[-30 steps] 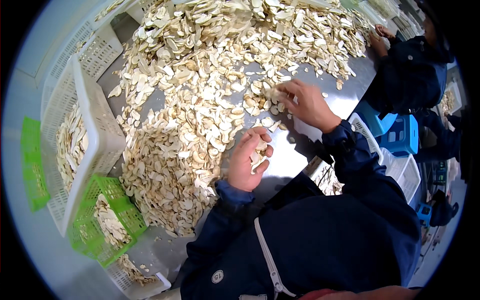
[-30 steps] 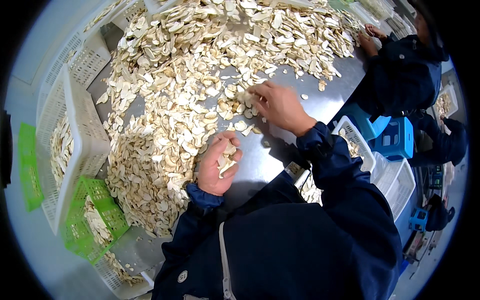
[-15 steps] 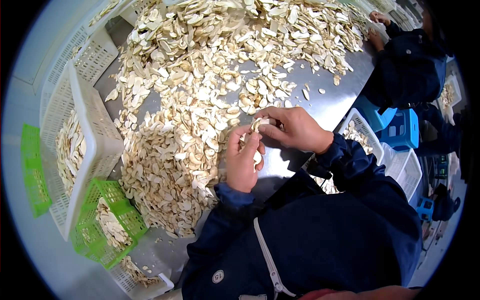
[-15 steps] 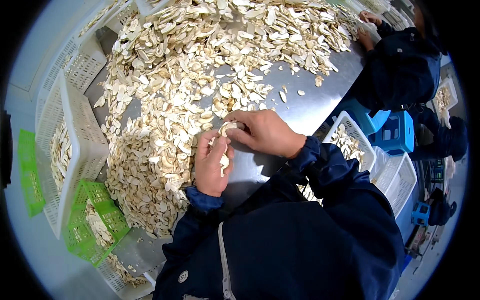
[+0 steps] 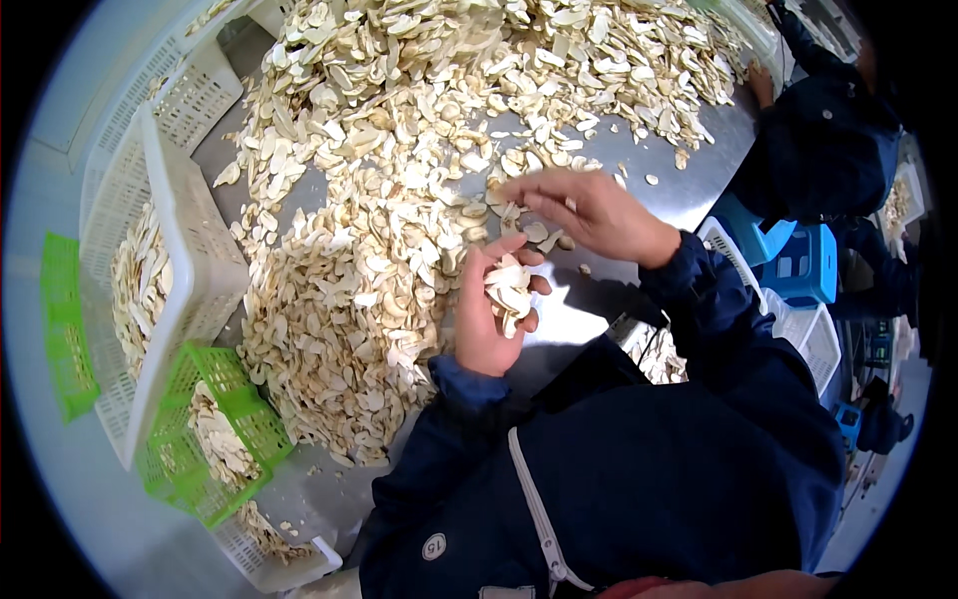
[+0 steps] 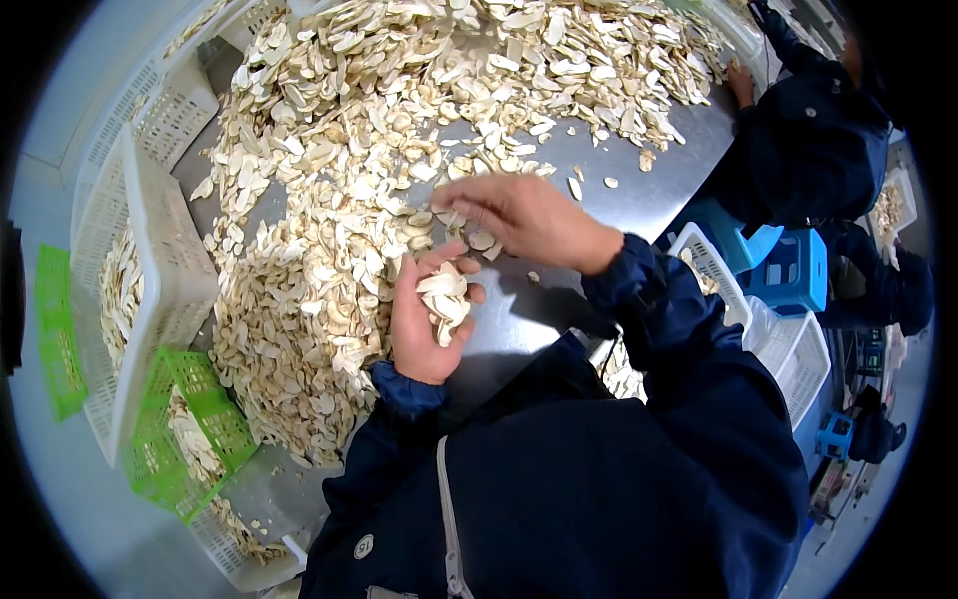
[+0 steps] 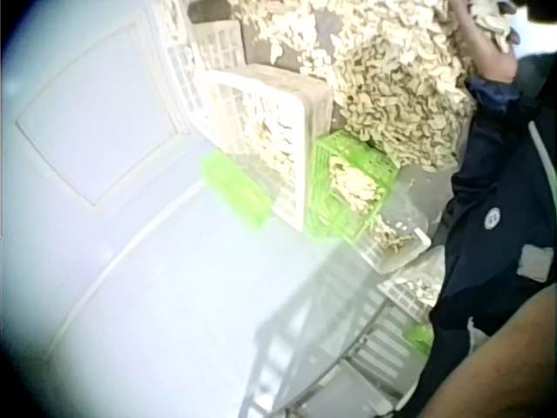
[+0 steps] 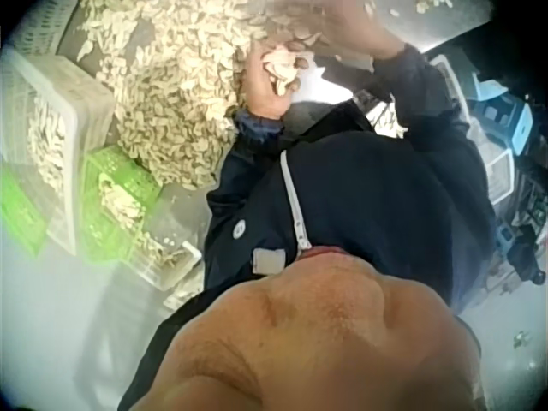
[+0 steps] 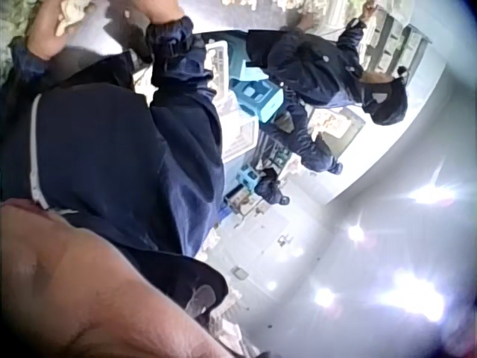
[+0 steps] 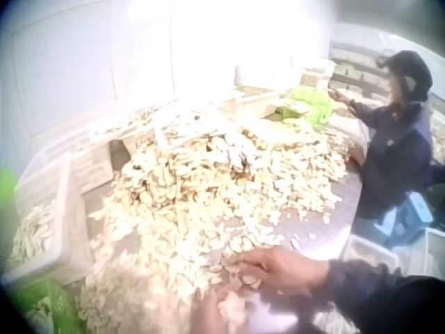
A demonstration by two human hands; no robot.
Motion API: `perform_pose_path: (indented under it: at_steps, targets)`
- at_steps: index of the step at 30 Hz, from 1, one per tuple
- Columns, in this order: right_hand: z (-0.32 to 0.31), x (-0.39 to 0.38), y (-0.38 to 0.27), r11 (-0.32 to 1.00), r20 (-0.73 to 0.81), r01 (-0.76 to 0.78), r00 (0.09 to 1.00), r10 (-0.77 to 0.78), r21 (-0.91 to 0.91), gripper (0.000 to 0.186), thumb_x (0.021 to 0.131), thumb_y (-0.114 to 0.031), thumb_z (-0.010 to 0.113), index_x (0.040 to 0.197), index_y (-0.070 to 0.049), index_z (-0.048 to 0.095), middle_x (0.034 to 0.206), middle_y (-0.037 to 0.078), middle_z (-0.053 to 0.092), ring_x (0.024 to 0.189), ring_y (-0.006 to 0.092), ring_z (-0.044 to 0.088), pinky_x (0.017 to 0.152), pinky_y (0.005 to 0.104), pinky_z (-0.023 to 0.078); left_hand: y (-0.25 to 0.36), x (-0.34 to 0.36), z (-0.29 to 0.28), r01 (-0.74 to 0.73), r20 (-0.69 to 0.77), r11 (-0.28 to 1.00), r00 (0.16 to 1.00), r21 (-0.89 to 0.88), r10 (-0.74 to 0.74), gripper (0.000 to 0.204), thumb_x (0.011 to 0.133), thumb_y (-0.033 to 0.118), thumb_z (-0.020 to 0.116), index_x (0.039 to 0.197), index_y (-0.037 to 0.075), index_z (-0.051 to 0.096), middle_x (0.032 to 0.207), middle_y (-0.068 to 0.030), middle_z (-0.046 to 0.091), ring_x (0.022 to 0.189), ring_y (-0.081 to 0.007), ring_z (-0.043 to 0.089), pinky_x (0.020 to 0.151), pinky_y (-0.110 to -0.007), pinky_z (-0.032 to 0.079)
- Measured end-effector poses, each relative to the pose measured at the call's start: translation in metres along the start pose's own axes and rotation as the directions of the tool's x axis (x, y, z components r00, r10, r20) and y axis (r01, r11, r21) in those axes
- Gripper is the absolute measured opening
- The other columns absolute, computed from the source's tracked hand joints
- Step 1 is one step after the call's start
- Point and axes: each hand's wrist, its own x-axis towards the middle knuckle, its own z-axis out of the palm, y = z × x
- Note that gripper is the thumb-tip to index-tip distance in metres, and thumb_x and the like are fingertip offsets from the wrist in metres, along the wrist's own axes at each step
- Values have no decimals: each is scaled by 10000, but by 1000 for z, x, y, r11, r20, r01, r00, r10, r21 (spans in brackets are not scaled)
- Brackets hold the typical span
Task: The person is sorting white dried vegetable or medicinal slices by hand on a stainless steel table and placing selected items into various white and green plastic baskets and trays.
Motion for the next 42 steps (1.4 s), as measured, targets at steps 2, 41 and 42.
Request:
perform_pose_path:
  at_steps: [2, 41, 42]
  targets:
    - [-3, 12, 31, 880, -138, 141, 964, -226, -454, 307, 914, -58, 628, 1217, -79, 677, 1083, 133, 710, 998, 335, 657, 893, 401, 534, 1, 1, -3, 42, 27, 999, 999, 3, -42, 341, 1075, 370, 428, 1111, 76, 597, 997, -72, 629, 756, -164, 624, 404, -211, 401]
    - [10, 15, 40, 896, -177, -87, 984, 9, -435, 180, 888, -164, 648, 1058, -131, 695, 964, 94, 682, 839, 340, 681, 725, 435, 547, -8, 4, -17, 231, 182, 969, 960, -90, -212, 168, 1031, 264, 556, 1011, 98, 575, 1039, -84, 593, 786, -157, 591, 410, -192, 371]
    - [11, 13, 42, 874, -174, -62, 984, -26, -482, 169, 886, -171, 648, 1040, -127, 699, 961, 87, 666, 859, 328, 674, 726, 434, 549, -9, 5, -17, 232, 182, 969, 960, -88, -213, 168, 1031, 264, 556, 1011, 98, 575, 1039, -84, 593, 786, -157, 591, 410, -192, 371]
